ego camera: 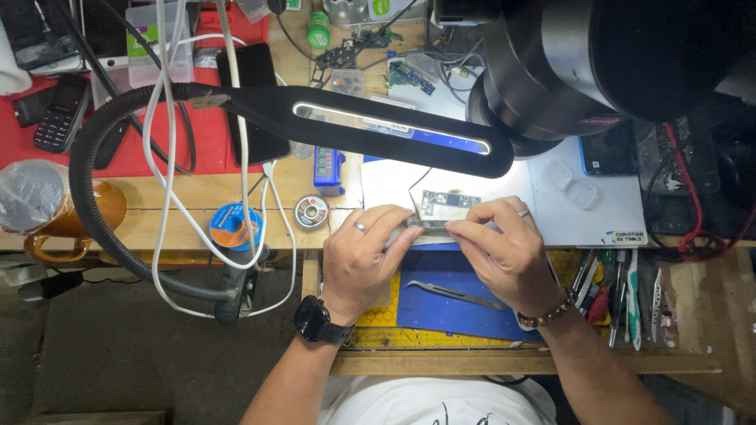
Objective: The person uses a yellow and blue tool to work on a small electronic component on a cluttered workbench. They then pick up a circuit board, examine it closely, and place it under a microscope for further inspection.
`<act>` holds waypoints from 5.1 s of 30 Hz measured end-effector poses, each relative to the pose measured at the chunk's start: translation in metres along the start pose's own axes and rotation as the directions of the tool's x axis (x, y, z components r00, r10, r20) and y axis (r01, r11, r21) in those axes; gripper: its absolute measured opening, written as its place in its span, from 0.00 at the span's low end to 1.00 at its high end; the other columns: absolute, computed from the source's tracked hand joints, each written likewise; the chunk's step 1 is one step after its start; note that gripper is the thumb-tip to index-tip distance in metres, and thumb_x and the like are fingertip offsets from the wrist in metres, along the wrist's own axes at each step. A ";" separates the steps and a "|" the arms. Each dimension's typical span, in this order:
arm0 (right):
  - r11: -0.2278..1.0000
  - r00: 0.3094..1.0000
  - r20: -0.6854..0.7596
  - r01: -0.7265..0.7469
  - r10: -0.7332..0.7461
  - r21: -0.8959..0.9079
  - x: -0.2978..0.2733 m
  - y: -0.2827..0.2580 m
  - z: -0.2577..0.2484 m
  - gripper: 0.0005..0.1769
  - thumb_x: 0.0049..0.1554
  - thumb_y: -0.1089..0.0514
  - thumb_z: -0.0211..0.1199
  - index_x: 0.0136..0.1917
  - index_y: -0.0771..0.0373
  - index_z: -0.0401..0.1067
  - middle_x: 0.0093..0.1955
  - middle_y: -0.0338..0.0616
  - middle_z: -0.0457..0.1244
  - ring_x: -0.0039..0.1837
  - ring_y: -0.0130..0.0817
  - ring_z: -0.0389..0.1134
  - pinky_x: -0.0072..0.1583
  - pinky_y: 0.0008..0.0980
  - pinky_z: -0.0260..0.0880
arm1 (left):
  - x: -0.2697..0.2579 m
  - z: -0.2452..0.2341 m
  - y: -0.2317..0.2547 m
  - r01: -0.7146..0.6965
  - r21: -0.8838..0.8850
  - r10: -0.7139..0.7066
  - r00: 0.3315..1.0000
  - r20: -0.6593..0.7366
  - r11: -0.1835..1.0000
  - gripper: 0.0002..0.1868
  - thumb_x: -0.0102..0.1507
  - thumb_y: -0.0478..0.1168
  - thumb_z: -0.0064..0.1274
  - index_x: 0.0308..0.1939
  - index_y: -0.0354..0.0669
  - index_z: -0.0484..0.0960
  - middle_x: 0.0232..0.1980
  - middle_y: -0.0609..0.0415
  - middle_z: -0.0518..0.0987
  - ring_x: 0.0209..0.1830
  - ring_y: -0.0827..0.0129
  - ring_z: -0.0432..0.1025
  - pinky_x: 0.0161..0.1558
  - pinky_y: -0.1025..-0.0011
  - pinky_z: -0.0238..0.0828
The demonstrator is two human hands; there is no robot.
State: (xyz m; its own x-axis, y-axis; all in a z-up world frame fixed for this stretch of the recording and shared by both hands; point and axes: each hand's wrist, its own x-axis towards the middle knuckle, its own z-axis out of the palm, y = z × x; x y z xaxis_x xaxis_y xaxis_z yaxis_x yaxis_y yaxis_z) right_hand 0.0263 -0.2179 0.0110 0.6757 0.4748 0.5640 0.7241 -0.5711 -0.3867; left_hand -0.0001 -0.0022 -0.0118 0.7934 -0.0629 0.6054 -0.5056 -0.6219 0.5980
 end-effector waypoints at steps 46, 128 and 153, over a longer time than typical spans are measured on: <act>0.902 0.904 -0.063 -0.412 0.422 0.127 0.005 0.028 -0.012 0.16 0.52 0.63 0.73 0.54 0.65 0.76 0.49 0.44 0.73 0.47 0.30 0.73 0.48 0.27 0.71 | 0.040 0.021 0.008 0.048 -0.050 -0.050 0.998 -0.049 0.998 0.09 0.62 0.39 0.63 0.44 0.43 0.83 0.47 0.52 0.82 0.46 0.58 0.78 0.47 0.64 0.76; 0.915 0.867 -0.309 -0.403 0.392 0.032 0.003 0.042 -0.008 0.07 0.56 0.62 0.64 0.49 0.63 0.76 0.50 0.46 0.68 0.52 0.46 0.71 0.55 0.41 0.72 | 0.062 0.065 -0.010 0.222 0.101 -0.223 0.975 -0.004 0.970 0.15 0.63 0.45 0.59 0.48 0.39 0.86 0.48 0.43 0.85 0.50 0.52 0.78 0.55 0.62 0.71; 0.915 0.876 -0.290 -0.403 0.386 0.002 0.001 0.039 -0.010 0.07 0.56 0.61 0.63 0.49 0.61 0.77 0.50 0.44 0.70 0.51 0.46 0.71 0.52 0.41 0.72 | 0.059 0.059 -0.007 0.089 0.059 -0.088 0.996 -0.033 0.994 0.12 0.60 0.42 0.64 0.45 0.41 0.88 0.46 0.48 0.85 0.46 0.58 0.78 0.50 0.63 0.71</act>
State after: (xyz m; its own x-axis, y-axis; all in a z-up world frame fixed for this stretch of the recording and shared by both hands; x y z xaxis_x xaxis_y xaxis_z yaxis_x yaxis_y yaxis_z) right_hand 0.0533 -0.2466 0.0039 0.8312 0.0010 0.5560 0.3904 -0.7130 -0.5824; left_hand 0.0702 -0.0475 -0.0110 0.8231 0.0174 0.5676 -0.4118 -0.6699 0.6178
